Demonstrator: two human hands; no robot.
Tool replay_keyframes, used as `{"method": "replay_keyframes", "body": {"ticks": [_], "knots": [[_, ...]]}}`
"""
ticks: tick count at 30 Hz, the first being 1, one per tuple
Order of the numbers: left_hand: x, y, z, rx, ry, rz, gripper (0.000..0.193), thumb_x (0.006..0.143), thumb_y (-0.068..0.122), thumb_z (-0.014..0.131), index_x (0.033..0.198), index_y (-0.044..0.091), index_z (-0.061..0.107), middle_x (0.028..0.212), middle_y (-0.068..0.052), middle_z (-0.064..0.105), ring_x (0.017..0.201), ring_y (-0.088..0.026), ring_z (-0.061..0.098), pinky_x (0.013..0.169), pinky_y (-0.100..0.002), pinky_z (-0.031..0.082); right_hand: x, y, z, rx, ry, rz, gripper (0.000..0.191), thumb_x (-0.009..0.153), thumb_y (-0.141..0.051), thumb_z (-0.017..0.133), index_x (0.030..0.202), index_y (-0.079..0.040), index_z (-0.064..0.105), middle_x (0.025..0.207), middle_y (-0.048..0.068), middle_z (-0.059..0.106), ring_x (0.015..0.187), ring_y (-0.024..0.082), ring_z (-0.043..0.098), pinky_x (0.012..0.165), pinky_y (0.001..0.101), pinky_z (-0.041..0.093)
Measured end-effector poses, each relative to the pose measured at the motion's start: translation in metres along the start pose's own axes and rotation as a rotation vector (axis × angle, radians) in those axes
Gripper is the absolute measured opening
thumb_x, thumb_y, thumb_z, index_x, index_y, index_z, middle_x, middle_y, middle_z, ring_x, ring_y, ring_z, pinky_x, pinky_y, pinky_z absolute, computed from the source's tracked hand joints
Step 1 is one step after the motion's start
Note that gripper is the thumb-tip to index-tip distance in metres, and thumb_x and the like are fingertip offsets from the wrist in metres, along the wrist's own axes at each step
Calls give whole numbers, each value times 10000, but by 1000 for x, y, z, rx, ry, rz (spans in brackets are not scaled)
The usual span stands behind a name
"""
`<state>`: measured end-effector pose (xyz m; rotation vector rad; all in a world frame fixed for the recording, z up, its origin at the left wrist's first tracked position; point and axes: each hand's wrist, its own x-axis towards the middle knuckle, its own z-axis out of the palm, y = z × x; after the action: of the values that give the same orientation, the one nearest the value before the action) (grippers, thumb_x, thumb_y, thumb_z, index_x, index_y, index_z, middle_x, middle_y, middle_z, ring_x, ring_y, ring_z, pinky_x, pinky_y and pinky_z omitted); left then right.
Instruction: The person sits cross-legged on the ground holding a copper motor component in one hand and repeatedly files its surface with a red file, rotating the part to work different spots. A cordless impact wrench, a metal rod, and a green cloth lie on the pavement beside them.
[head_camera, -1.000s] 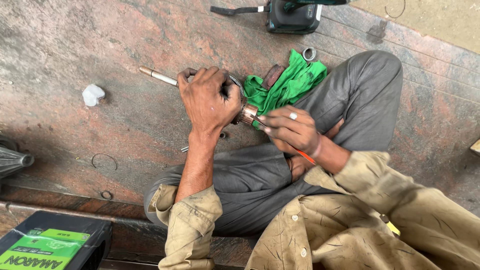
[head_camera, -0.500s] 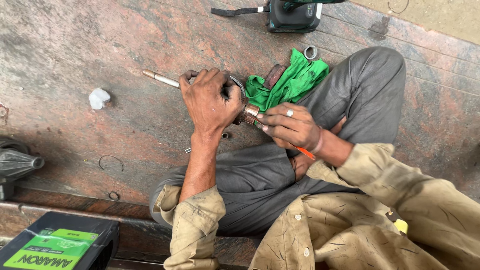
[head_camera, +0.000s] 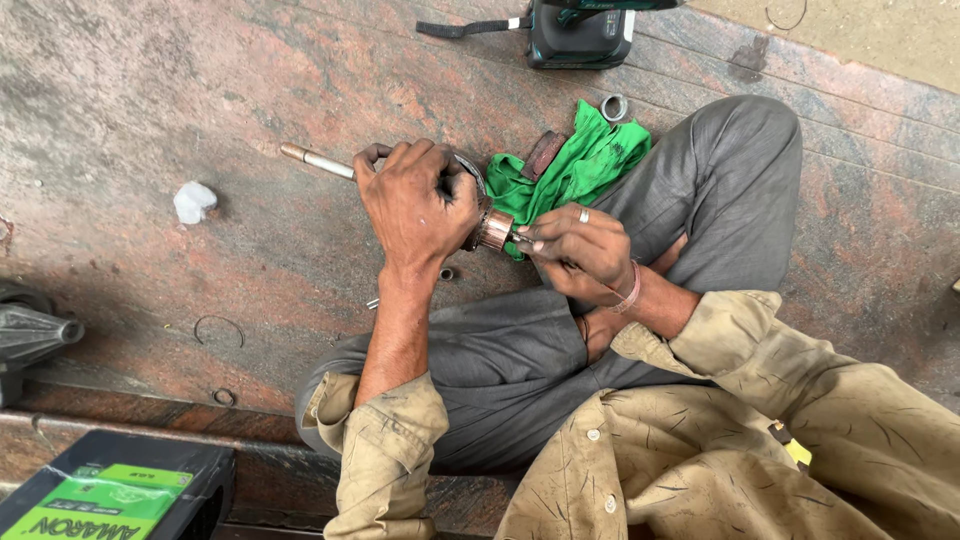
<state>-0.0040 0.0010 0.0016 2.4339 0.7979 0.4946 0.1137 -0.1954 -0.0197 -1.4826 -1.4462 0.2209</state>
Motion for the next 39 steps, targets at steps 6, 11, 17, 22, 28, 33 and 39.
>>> {"method": "replay_keyframes", "body": {"ticks": [6, 11, 17, 22, 28, 33, 39], "knots": [[0, 1, -1, 11, -15, -24, 97, 776, 175, 655, 731, 90, 665, 742, -46, 637, 771, -254, 633, 992, -480, 388, 7, -11, 0, 17, -42, 161, 242, 785, 41, 847, 849, -5, 619, 922, 129, 694, 854, 281, 723, 738, 374, 586], [1, 1, -1, -8, -6, -12, 112, 777, 186, 662, 740, 82, 652, 737, -59, 622, 762, -267, 622, 974, -481, 385, 14, -21, -14, 78, -72, 349, 222, 815, 16, 840, 869, -3, 625, 909, 122, 698, 811, 245, 715, 706, 341, 561], [0, 1, 0, -6, -10, -14, 124, 783, 187, 666, 736, 75, 642, 749, -65, 620, 770, -268, 618, 989, -498, 390, 26, -28, -5, 132, 1, 419, 218, 836, 34, 816, 879, 5, 604, 897, 118, 673, 800, 232, 706, 697, 320, 541], [3, 0, -1, -10, -1, 1, 135, 788, 191, 674, 744, 67, 642, 758, -72, 622, 785, -279, 621, 992, -501, 385, 26, -36, -17, 38, -58, 396, 210, 829, 53, 823, 867, 8, 622, 861, 119, 664, 756, 220, 689, 650, 322, 518], [0, 2, -1, -5, -16, -14, 121, 789, 192, 664, 771, 72, 668, 775, -61, 640, 801, -268, 634, 1010, -499, 379, 30, -37, -7, 85, -6, 368, 208, 809, 73, 793, 873, 17, 604, 880, 124, 662, 780, 233, 695, 667, 330, 533], [1, 1, -2, -24, -4, 2, 129, 777, 192, 656, 798, 67, 683, 783, -52, 643, 812, -263, 631, 1014, -492, 381, 31, -43, -15, 48, -44, 428, 221, 824, 61, 818, 861, 8, 607, 849, 115, 663, 750, 216, 700, 646, 319, 527], [1, 2, -1, -9, -9, -23, 107, 777, 180, 652, 756, 78, 676, 759, -49, 632, 789, -253, 625, 1009, -493, 381, 39, -44, -11, 50, -10, 393, 206, 818, 78, 790, 879, 14, 603, 874, 121, 668, 778, 234, 698, 673, 330, 534]]}}
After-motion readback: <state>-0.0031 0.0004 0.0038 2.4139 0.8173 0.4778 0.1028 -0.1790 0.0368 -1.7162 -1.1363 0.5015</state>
